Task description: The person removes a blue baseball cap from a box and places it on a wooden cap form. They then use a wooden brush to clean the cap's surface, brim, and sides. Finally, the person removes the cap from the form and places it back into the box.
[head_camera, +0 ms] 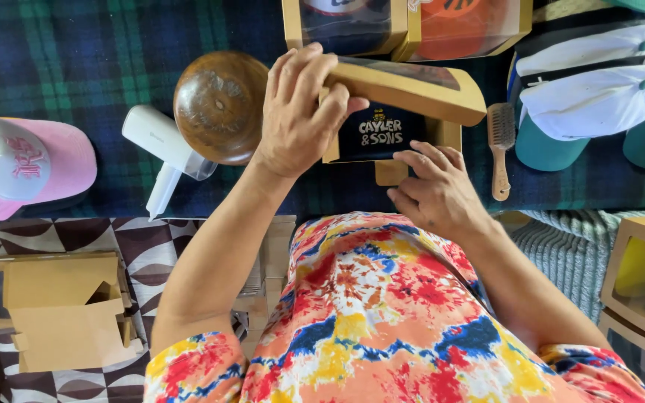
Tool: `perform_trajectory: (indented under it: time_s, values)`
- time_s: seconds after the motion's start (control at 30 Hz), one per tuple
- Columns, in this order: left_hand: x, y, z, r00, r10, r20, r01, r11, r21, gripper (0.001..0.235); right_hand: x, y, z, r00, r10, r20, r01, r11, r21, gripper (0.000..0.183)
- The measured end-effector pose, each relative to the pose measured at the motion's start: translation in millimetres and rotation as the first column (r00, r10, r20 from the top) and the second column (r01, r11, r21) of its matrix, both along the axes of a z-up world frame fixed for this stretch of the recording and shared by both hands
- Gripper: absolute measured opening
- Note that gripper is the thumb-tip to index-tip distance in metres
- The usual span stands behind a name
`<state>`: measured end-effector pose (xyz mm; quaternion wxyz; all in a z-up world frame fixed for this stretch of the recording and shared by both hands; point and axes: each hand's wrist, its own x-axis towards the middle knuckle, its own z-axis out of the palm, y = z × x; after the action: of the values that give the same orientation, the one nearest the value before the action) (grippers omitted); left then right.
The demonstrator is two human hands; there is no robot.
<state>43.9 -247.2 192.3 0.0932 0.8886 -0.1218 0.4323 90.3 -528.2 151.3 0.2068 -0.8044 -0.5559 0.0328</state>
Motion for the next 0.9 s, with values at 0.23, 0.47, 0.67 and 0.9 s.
perform_trajectory:
  time_s: [0.23, 0.47, 0.67, 0.9]
  values:
    - [21.5, 2.0, -38.8, 0.988, -0.111, -0.112, 0.079, 0.964, -0.254, 0.039, 44.2, 22.4, 6.1, 0.982, -0.067, -0.177, 0.023, 0.970, -0.241, 0.020]
    - [39.8, -23.3, -56.8, 0.896, -0.414, -0.161, -0.072, 0.222, -0.972, 0.034, 55.2, 71.7, 25.0, 0.981, -0.114, -0.155, -0.044, 0.652, -0.757, 0.040]
    - [33.4, -20.7, -81.4, 0.855, -0.481, -0.196, -0.141, 0.148, -0.979, 0.030, 49.6, 50.8, 16.5, 0.990, 0.142, -0.013, -0.139, 0.938, -0.319, 0.011]
    - [29.6, -5.8, -71.0, 0.831, -0.517, -0.206, -0.103, 0.222, -0.970, 0.020, 49.2, -1.6, 107.8, 0.987, 0.156, -0.037, -0.150, 0.978, 0.144, 0.025]
